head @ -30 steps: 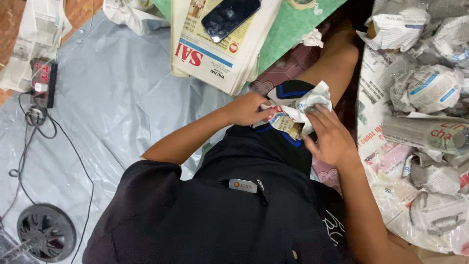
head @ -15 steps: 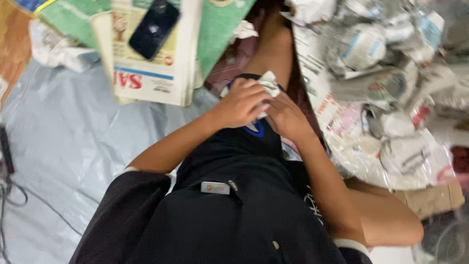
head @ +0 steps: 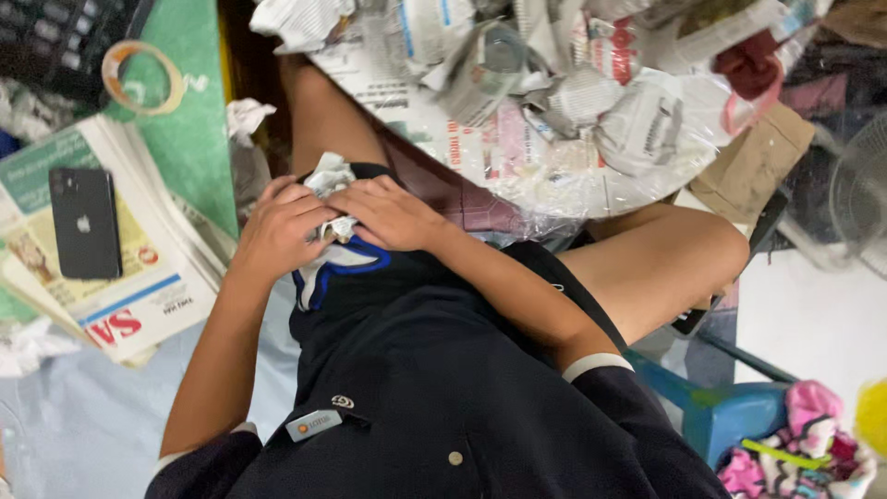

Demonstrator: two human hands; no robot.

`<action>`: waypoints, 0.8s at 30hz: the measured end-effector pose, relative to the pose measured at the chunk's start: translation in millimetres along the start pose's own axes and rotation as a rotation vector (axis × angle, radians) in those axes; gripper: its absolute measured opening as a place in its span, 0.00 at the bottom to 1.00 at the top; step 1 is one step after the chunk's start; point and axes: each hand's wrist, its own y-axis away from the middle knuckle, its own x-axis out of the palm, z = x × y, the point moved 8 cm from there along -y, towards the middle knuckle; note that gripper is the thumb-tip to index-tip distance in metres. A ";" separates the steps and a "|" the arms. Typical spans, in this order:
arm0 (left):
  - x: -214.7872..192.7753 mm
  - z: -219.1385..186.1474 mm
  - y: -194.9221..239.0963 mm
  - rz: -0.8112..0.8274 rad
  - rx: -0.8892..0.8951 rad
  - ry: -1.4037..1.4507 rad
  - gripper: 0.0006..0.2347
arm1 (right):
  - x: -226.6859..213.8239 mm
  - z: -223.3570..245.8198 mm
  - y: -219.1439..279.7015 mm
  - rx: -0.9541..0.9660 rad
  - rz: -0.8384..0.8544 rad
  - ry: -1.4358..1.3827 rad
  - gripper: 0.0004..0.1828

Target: The person sits cross-legged and wraps various small items, including cups, saucers, and a plastic bottle, with newspaper sheets. They fold the paper around each item and place the wrapped bundles into a black plastic crate.

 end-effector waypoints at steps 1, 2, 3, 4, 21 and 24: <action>1.1 0.4 -5.4 0.019 -0.008 -0.004 0.10 | -5.2 3.7 2.0 -0.015 -0.020 0.038 0.31; 5.2 -3.0 -10.7 0.070 0.006 0.007 0.09 | -11.3 6.8 4.9 -0.029 -0.039 0.076 0.29; 10.2 -8.6 -15.2 0.119 0.016 0.020 0.08 | -18.1 8.1 10.9 -0.025 -0.051 0.059 0.26; 15.4 -13.5 -21.4 0.169 0.027 0.031 0.07 | -25.8 9.2 18.4 -0.021 -0.063 0.042 0.23; 100.2 -133.3 -174.2 -0.005 0.108 0.591 0.21 | -211.1 -17.7 186.0 0.479 -0.233 -0.254 0.26; 88.3 -148.7 -181.5 -0.184 0.153 0.491 0.28 | -249.0 -42.8 208.3 0.533 -0.322 -0.082 0.28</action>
